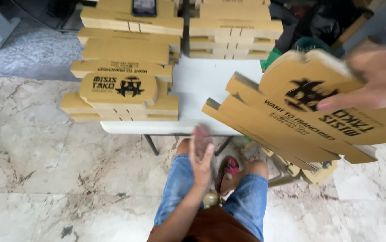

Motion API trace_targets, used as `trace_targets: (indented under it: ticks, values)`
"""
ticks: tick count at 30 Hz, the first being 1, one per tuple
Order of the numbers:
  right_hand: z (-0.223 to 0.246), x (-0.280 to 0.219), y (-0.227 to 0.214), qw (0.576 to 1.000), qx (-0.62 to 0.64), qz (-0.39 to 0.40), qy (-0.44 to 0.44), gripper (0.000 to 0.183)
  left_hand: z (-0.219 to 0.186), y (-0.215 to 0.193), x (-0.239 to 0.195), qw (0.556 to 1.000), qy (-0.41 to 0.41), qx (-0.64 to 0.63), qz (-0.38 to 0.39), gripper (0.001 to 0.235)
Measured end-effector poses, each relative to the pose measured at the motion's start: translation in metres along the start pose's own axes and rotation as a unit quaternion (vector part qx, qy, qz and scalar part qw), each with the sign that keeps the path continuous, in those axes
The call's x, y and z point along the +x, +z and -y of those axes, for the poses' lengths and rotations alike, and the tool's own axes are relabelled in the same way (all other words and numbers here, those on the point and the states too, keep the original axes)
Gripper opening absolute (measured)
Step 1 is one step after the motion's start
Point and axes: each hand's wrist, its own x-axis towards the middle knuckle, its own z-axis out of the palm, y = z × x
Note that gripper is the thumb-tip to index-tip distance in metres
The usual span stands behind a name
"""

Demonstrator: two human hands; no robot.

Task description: Folding flat cardboard templates into boxes and stacking them on a table

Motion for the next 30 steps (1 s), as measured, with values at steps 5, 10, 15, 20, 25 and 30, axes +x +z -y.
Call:
trace_targets:
  ticks: [5, 10, 15, 20, 25, 30]
  values:
    - [-0.036, -0.025, 0.055, 0.906, 0.417, -0.057, 0.052, 0.042, 0.046, 0.029, -0.034, 0.845, -0.295, -0.392, 0.215, 0.097]
    - [-0.048, 0.028, 0.203, 0.795, 0.574, 0.161, 0.112, 0.067, 0.025, 0.047, 0.001, 0.921, -0.323, -0.106, 0.189, 0.078]
    - [0.014, -0.054, 0.287, 0.816, 0.567, 0.016, 0.11, 0.035, -0.065, 0.06, -0.001, 0.841, -0.393, 0.294, 0.226, 0.056]
    - [0.088, -0.074, 0.34, 0.735, 0.643, 0.018, 0.216, 0.043, 0.023, 0.027, -0.03, 0.807, -0.154, 0.47, 0.325, 0.062]
    - [0.124, -0.076, 0.385, 0.759, 0.604, -0.074, 0.23, 0.047, -0.012, 0.043, -0.031, 0.769, -0.018, 0.52, 0.372, 0.058]
    - [0.119, -0.101, 0.365, 0.609, 0.778, -0.107, 0.11, 0.049, 0.015, 0.013, 0.012, 0.772, -0.039, 0.568, 0.283, 0.068]
